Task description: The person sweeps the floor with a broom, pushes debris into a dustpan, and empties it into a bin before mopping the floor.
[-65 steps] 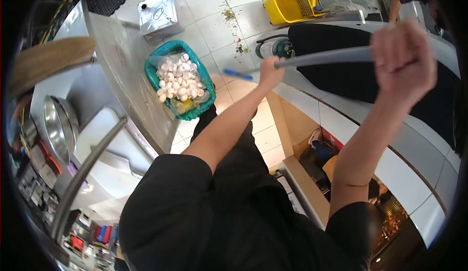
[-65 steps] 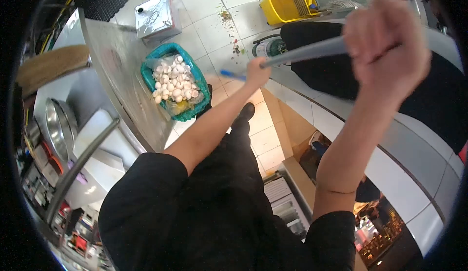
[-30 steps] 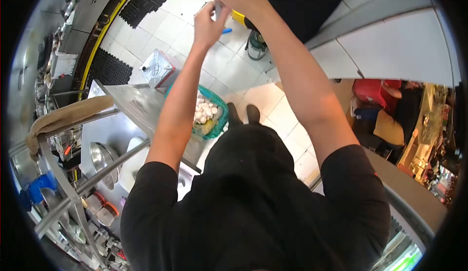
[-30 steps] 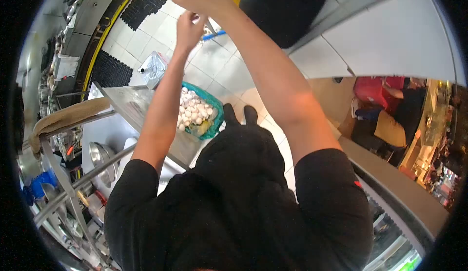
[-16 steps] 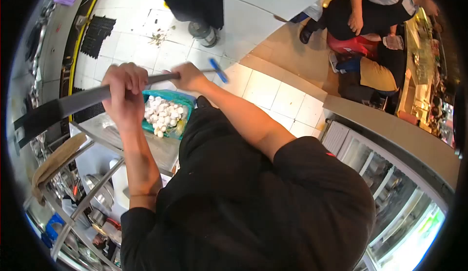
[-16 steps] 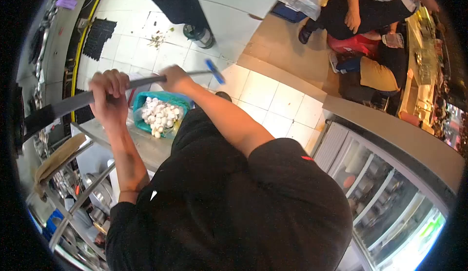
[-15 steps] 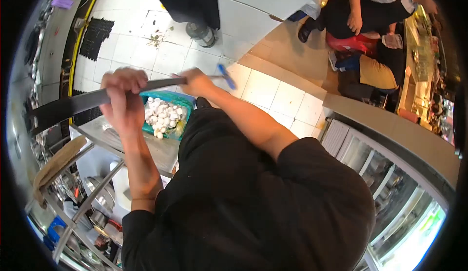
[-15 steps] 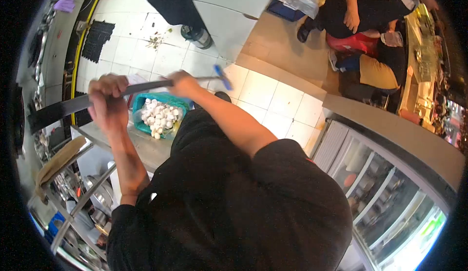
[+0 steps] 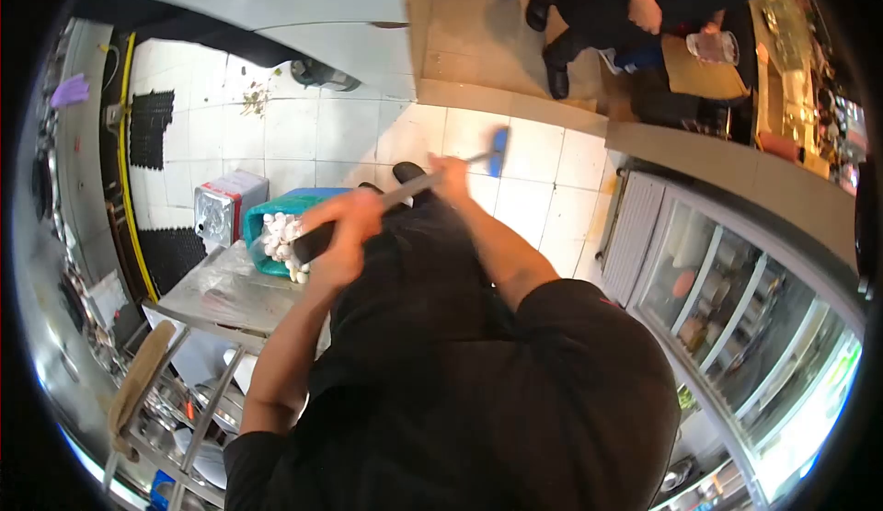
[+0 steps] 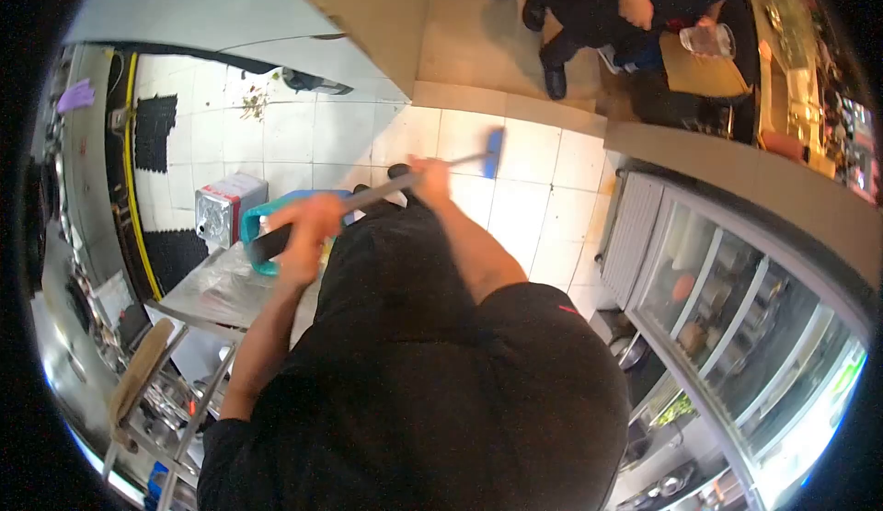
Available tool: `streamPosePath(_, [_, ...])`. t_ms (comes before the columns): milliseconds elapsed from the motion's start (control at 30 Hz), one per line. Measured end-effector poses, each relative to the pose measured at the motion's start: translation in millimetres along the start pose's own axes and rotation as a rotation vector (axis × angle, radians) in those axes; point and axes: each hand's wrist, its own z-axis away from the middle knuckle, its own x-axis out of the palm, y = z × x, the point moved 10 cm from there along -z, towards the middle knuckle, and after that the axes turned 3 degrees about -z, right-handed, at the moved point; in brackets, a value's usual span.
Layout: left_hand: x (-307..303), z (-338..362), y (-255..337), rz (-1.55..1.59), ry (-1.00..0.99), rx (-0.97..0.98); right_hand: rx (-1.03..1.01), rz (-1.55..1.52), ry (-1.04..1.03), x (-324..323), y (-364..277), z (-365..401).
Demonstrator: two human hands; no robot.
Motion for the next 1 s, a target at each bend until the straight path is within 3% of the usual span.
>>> streamPosePath(33, [-16, 6, 34, -0.040, 0.094, 0.163, 0.009, -0.175, -0.051, 30, -18, -9])
streamPosePath(67, [-24, 6, 68, 0.104, -0.012, 0.336, -0.055, -0.255, -0.038, 56, -35, -15])
streamPosePath(100, [-24, 11, 100, 0.178, -0.030, 0.413, -0.132, -0.286, -0.094, 48, -89, -25])
streamPosePath(167, [-18, 18, 141, 0.013, -0.048, 0.485, -0.231, -0.210, -0.261, 64, -125, -39])
streamPosePath(233, [13, 32, 184, -0.089, -0.199, 0.665, -0.163, -0.194, -0.247, 28, -130, -38])
streamPosePath(367, [41, 45, 184, 0.202, -0.471, 0.627, -0.181, -0.119, -0.181, -61, -79, -6])
streamPosePath(400, [71, 40, 177, 0.113, -0.607, 0.548, -0.073, -0.149, -0.147, -93, -39, 6])
streamPosePath(433, [100, 34, 153, 0.002, -0.728, 0.538, -0.031, 0.022, -0.091, -120, 13, 23])
streamPosePath(467, [122, 29, 110, -0.314, -0.713, 0.471, -0.026, 0.141, 0.064, -156, 62, 40])
streamPosePath(500, [162, 19, 79, -0.005, -0.746, 0.512, 0.026, 0.149, 0.146, -191, 116, 54])
streamPosePath(567, [240, 10, -5, -0.018, -0.872, 0.474, 0.387, 0.463, 0.153, -267, 191, 77])
streamPosePath(600, [271, 5, -53, -0.022, -0.803, 0.270, 0.453, 0.559, 0.150, -290, 218, 91])
streamPosePath(700, [343, 19, -119, 0.047, -0.847, 0.290, 0.719, 0.611, -0.019, -301, 319, 122])
streamPosePath(733, [342, 17, -109, -0.023, -0.812, 0.333, 0.562, 0.596, 0.138, -301, 308, 115])
streamPosePath(833, [301, 28, -42, -0.160, -0.662, 0.583, 0.591, 0.339, 0.049, -254, 276, 113])
streamPosePath(900, [261, 42, 16, -0.129, -0.609, 0.600, 0.256, 0.281, 0.252, -217, 188, 109])
streamPosePath(967, [235, 55, 83, -0.076, -0.683, 0.673, 0.117, 0.054, 0.214, -190, 92, 83])
streamPosePath(1000, [215, 65, 97, 0.013, -0.662, 0.630, 0.246, -0.120, 0.150, -171, 64, 79])
